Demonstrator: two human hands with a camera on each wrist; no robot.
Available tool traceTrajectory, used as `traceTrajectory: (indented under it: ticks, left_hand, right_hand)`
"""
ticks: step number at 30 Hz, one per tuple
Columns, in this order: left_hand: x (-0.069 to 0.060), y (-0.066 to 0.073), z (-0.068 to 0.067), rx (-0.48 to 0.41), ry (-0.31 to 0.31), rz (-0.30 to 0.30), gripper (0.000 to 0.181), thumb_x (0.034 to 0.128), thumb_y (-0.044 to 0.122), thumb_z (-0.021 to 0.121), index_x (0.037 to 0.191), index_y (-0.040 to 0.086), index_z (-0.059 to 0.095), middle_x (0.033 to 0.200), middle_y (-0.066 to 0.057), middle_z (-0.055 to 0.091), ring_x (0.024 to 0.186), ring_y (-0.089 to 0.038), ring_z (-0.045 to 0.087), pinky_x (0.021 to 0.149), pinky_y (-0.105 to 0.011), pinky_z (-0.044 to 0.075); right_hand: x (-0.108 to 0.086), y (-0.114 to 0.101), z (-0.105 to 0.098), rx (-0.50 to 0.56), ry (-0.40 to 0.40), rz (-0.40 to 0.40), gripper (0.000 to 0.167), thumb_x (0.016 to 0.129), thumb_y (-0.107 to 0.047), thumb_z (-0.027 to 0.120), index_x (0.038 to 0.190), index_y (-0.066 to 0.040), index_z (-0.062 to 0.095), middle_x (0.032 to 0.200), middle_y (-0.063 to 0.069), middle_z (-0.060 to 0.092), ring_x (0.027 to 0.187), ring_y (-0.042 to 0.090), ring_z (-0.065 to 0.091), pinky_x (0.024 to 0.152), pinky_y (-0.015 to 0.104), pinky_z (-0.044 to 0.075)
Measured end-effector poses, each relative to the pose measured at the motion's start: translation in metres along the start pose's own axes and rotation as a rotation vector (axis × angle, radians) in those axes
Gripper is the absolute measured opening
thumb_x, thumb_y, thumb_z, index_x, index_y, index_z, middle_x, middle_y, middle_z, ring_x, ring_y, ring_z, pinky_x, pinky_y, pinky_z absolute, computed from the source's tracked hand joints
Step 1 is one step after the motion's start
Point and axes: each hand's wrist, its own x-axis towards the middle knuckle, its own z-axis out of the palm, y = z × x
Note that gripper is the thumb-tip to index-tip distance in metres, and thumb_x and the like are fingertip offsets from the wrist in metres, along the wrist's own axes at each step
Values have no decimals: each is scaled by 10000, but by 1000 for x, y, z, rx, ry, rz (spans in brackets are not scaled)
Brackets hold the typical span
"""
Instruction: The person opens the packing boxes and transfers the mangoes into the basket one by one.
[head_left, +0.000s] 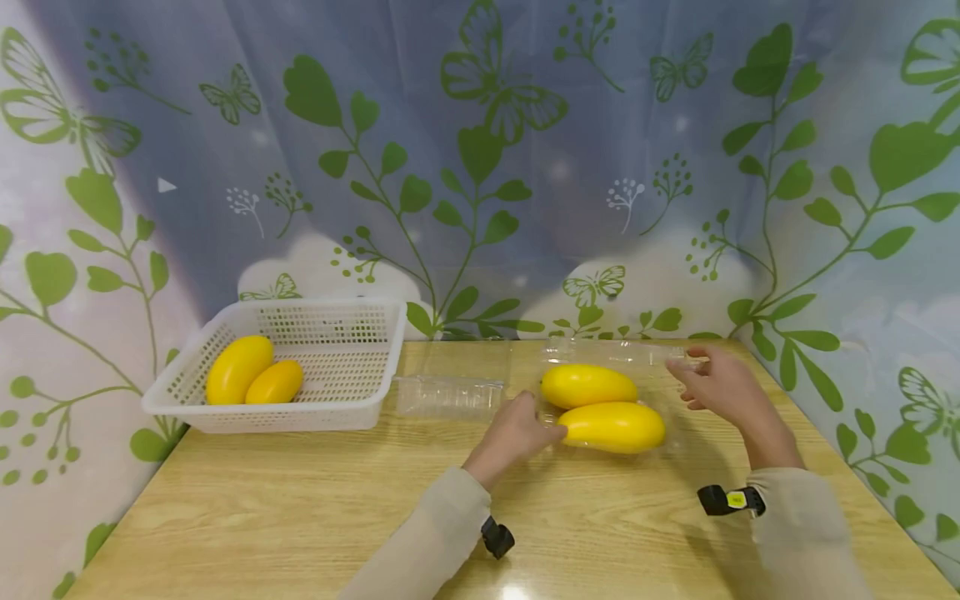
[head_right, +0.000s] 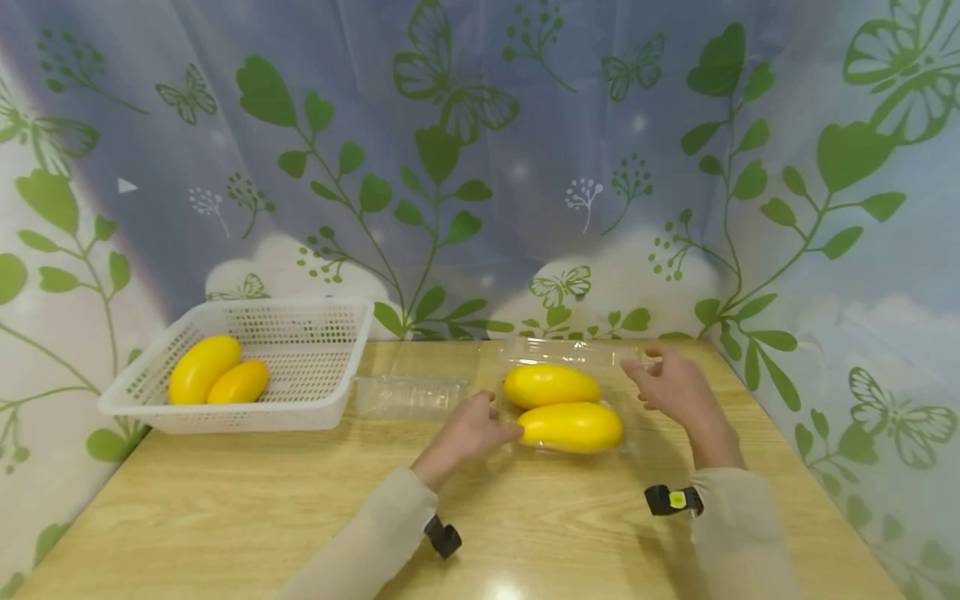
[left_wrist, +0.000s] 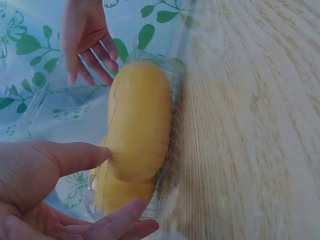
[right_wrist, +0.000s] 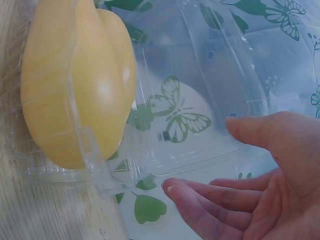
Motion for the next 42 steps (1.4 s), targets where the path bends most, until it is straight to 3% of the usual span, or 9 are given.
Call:
traceTrajectory:
  ticks: [5, 11, 14, 16, 20, 26, 35, 39, 42]
  left_hand:
    - [1, 1, 0, 19, 9, 8, 331, 898, 294, 795, 853, 77, 550, 779, -35, 462, 498, -138, 347, 451, -266, 314]
    - [2, 1, 0, 35, 15, 32, 328, 904, 285, 787, 775, 101, 547, 992, -177, 629, 468, -120, 313, 425, -243, 296]
    - [1, 1, 0, 48, 12, 40, 300, 912, 287, 779, 881, 21, 643, 891, -128, 626, 458, -112, 288, 417, -234, 283]
    - [1, 2, 0, 51, 6, 40, 433, 916, 290, 777, 1114, -79, 667, 685, -34, 507, 443, -107, 265, 405, -232, 264]
    - [-1, 3, 0, 66, -8, 30, 839, 917, 320, 781, 1522, -111, 391, 521, 50, 369, 426, -110, 268, 396, -246, 272]
    - [-1, 1, 2, 78, -2, 24, 985, 895, 369, 798, 1626, 15, 240, 823, -101, 726, 530, -150, 472, 529, -300, 434]
    - [2, 3, 1, 82, 22, 79, 962, 950, 305, 734, 1674, 186, 113, 737, -112, 632, 462, -161, 414, 480, -300, 420]
    - [-1, 5, 2, 158, 99, 150, 843, 981, 224, 669, 1663, 141, 180, 1195, -210, 699, 886, -278, 678, 754, -403, 577]
    - [-2, 11, 1, 180, 157, 192, 773, 968, 141, 659, 1633, 81, 268, 1536, -239, 480, 1286, -384, 575, 1023, -509, 532]
  right_hand:
    - [1, 3, 3, 62, 37, 51, 742, 1085, -477, 435, 1432, 179, 417, 1321, 396, 603, 844, 235, 762, 720, 316, 641]
    - [2, 7, 4, 24, -68, 59, 606, 1091, -305, 485, 1461, 168, 404, 1407, 436, 507, 1005, 398, 723, 752, 358, 645]
    - [4, 12, 3, 20, -190, 61, 604, 1068, -219, 526, 1491, 171, 344, 1423, 470, 460, 1113, 510, 665, 797, 430, 643]
    - [5, 16, 3, 44, -263, 70, 648, 1053, -182, 544, 1514, 182, 270, 1444, 495, 405, 1175, 555, 623, 832, 467, 636]
    - [9, 27, 5, 147, -346, 92, 808, 1022, -124, 560, 1556, 199, 46, 1421, 504, 379, 1106, 479, 660, 857, 467, 630]
    - [9, 38, 9, 221, -391, 99, 870, 1046, -124, 546, 1570, 156, -90, 1480, 498, 330, 982, 235, 692, 846, 418, 633]
    - [10, 39, 11, 302, -431, 42, 959, 947, -47, 655, 1617, 73, -20, 1507, 467, 363, 1010, 237, 720, 796, 354, 637]
    - [10, 40, 11, 312, -433, 37, 958, 938, -50, 664, 1603, 107, -8, 1510, 466, 362, 1033, 260, 726, 783, 351, 638]
    - [10, 40, 12, 323, -431, 42, 954, 934, -51, 666, 1587, 141, -3, 1517, 457, 363, 1040, 266, 726, 778, 343, 638]
